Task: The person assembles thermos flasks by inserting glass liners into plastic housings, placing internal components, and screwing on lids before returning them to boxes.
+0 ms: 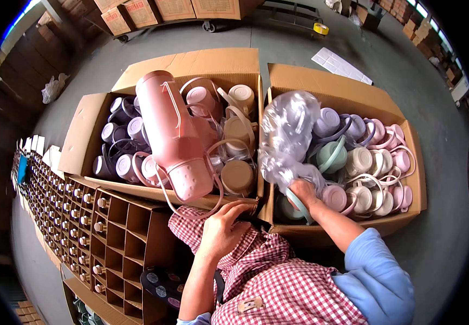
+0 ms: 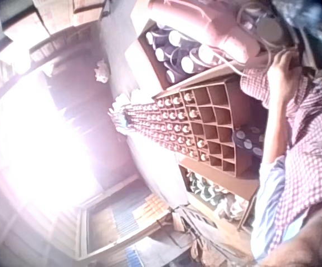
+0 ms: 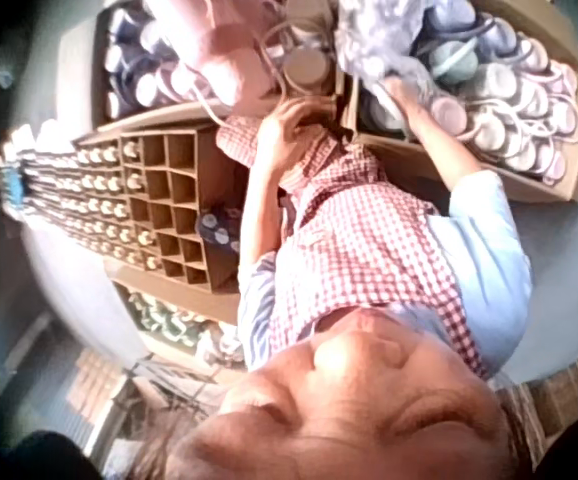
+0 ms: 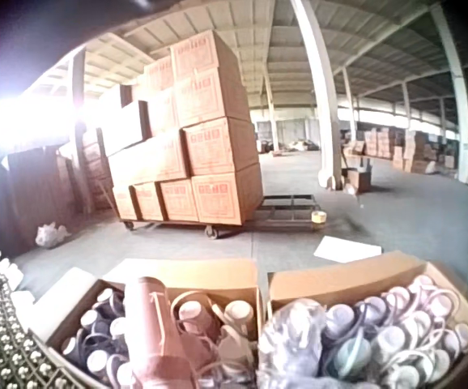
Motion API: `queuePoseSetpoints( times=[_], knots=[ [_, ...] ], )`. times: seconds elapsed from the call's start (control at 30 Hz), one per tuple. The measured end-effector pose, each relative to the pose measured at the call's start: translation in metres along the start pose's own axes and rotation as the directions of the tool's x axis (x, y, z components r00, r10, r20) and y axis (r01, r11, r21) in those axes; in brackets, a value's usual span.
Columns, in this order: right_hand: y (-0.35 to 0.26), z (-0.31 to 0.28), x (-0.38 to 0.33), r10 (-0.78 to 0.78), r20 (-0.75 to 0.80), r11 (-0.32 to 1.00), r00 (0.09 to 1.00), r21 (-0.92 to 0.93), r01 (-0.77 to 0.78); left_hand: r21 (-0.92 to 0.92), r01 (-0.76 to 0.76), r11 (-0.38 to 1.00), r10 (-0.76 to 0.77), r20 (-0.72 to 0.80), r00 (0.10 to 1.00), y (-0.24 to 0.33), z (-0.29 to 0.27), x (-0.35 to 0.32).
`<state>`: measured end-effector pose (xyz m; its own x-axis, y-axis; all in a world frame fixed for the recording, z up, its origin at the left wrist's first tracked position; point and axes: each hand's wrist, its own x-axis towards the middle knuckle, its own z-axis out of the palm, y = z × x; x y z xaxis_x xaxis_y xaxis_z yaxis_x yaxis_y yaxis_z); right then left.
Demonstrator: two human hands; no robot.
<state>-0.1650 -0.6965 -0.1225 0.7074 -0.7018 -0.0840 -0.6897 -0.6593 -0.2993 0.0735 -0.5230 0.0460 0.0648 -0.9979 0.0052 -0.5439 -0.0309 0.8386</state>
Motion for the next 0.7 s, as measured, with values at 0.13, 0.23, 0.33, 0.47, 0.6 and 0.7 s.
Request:
queuePoseSetpoints(
  times=[0.13,0.23,0.33,0.47,0.6,0.7],
  knots=[
    [0.017,-0.003,0.011,-0.007,0.009,0.927,1.000,0.376,0.003,0.051,-0.058,0.997,0.057,0.020,0.998,-0.011,-0.002,-0.003],
    [0.033,-0.035,0.027,-0.013,0.007,0.802,1.000,0.598,0.006,-0.069,0.004,0.998,-0.002,0.020,1.000,-0.011,-0.013,-0.009],
    [0.004,-0.076,0.044,-0.176,0.024,0.500,0.984,0.863,0.069,-0.071,0.018,0.997,-0.029,-0.159,0.987,-0.018,-0.021,-0.007],
    [-0.037,-0.075,0.040,-0.404,-0.148,-0.109,0.903,0.988,0.114,0.171,-0.233,0.958,0.272,-0.261,0.926,0.041,-0.012,0.038],
    [-0.050,-0.075,0.019,-0.564,0.154,-0.618,0.812,0.574,-0.538,0.445,-0.209,0.871,0.353,-0.271,0.895,-0.011,-0.015,0.060],
    [-0.070,-0.189,-0.026,-0.378,0.280,0.372,0.882,0.919,-0.133,0.446,-0.097,0.890,0.322,-0.463,0.826,-0.017,-0.052,0.061]
  ],
)
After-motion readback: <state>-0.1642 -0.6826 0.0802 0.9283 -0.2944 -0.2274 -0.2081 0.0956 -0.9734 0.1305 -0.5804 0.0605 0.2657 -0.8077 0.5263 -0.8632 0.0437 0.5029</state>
